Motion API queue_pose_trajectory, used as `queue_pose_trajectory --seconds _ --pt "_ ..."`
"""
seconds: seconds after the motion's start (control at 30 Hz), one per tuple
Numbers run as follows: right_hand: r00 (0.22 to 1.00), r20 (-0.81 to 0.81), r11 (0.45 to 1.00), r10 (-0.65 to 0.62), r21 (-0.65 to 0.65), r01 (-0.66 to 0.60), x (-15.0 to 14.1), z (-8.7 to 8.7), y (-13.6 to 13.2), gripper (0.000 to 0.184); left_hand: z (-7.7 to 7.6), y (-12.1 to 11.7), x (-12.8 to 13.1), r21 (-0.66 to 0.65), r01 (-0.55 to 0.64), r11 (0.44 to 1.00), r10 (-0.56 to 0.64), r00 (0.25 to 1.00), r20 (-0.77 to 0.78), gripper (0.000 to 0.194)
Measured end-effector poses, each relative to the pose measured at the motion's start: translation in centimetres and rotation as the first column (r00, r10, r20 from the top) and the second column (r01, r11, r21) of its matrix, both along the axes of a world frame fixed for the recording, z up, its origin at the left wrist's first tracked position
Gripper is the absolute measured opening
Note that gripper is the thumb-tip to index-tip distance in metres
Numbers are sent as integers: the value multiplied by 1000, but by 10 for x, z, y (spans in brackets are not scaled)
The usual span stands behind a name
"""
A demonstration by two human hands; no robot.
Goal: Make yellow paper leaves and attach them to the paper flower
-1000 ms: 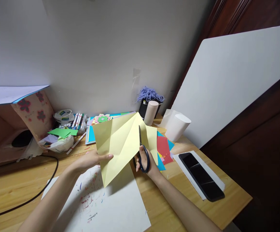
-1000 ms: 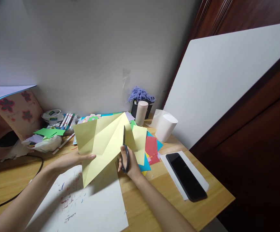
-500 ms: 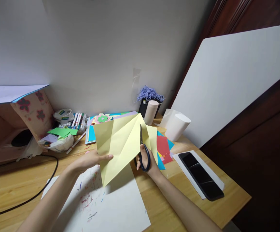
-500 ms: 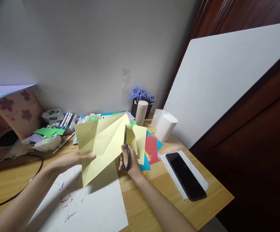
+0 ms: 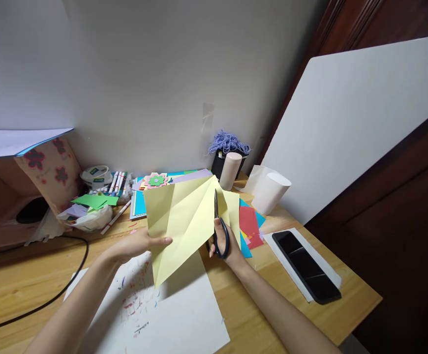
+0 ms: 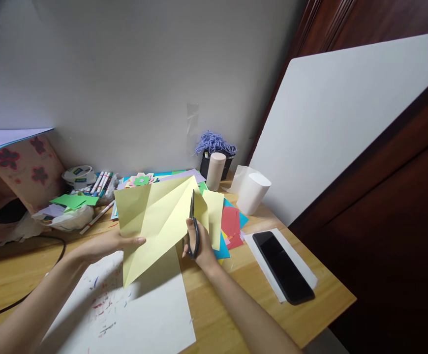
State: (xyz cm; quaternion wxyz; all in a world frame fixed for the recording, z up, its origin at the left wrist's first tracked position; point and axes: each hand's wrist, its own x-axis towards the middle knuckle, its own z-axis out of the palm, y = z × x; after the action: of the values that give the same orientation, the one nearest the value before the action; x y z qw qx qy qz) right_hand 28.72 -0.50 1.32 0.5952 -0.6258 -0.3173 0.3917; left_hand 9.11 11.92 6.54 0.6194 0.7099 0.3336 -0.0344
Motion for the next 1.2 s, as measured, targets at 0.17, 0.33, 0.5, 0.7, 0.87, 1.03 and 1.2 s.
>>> queue_pose_trajectory --seconds 0.17,0.33,0.5,0.7,0.87,1.03,1.2 --pt "998 -69 1000 2 4 -2 3 -3 3 61 0 2 0 -22 13 1000 -13 1000 25 61" --pt "999 -53 1000 9 -7 -9 4 -3 4 61 1 3 -1 -11 0 1000 0 1000 11 57" --pt "999 -20 999 44 9 -44 4 -3 3 61 1 3 -2 -5 3 1000 -3 1000 16 57" --pt "998 8 998 55 36 -55 5 -4 2 61 -2 4 -3 -8 -1 1000 1 999 42 63" --pt "998 -50 999 44 -5 -44 2 1 2 62 0 3 -2 0 -15 1000 15 1000 21 66" --pt "999 -12 999 31 -32 -31 1 5 1 61 1 2 -2 8 -5 1000 5 1000 22 62" --pt "999 15 999 34 -30 -34 2 5 0 61 0 3 -1 28 5 1000 -5 1000 -1 58"
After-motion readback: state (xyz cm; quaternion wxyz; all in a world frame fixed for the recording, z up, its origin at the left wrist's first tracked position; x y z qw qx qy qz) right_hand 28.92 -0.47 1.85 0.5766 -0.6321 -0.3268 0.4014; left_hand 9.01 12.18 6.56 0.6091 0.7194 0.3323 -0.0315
